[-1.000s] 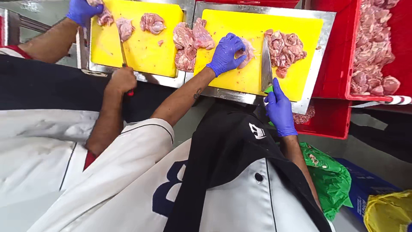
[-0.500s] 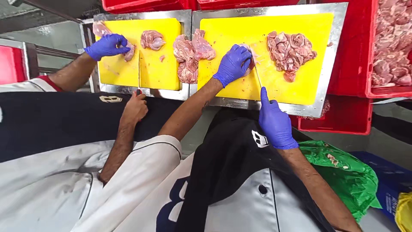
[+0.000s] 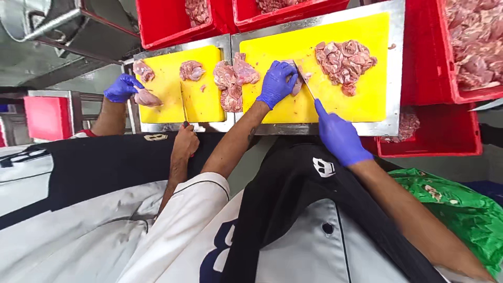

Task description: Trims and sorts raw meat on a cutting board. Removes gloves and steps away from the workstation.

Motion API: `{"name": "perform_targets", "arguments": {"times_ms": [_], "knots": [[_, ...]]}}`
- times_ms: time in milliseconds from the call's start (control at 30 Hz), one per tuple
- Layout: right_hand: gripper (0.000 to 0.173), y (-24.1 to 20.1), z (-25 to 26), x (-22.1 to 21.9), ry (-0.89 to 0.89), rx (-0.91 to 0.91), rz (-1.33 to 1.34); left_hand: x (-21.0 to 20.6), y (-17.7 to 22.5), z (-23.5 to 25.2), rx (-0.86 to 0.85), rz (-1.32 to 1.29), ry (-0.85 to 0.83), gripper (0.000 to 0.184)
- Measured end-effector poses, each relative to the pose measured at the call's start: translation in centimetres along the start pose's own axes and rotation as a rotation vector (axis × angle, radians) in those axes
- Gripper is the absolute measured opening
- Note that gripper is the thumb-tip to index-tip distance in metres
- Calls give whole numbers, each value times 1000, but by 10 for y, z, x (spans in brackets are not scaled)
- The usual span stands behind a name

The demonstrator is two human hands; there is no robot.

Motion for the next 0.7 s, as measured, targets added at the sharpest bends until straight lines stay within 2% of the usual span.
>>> {"name": "perform_targets", "arguments": {"times_ms": [100,167,200,267,300,367,467,533,600,700], "knots": [[55,38,-41,-6,14,47,-20,9,-12,6,85,-234,118,17],[54,53,-35,4,-25,56,54,17,-26,16,163,-315,178,22],[52,59,-24,11,-36,39,129,20,-33,22,181,-303,108,30],[51,71,-1,21,11,-4,246,26,-33,31,174,-219,-157,50],[51,75,6,26,42,-29,273,27,-30,34,155,-152,-279,53],[51,74,8,32,73,-37,305,31,-25,38,131,-56,-431,46],[51,61,-4,32,85,44,316,34,-30,35,69,-28,-471,40],[50,60,2,28,-13,58,332,35,-34,31,3,-72,-455,41],[49,69,14,22,-60,19,392,42,-29,28,-12,-230,-455,41],[50,77,18,32,14,-47,429,57,-5,24,128,-694,-315,34]]}}
Point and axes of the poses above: each hand's wrist, its own z-axis towards the middle knuckle, its own x-axis out of the back of the hand, y = z × x, the point moved 1 cm from there along z, towards the middle knuckle, and after that the axes turned 8 degrees about -x, right-handed, at the moved point
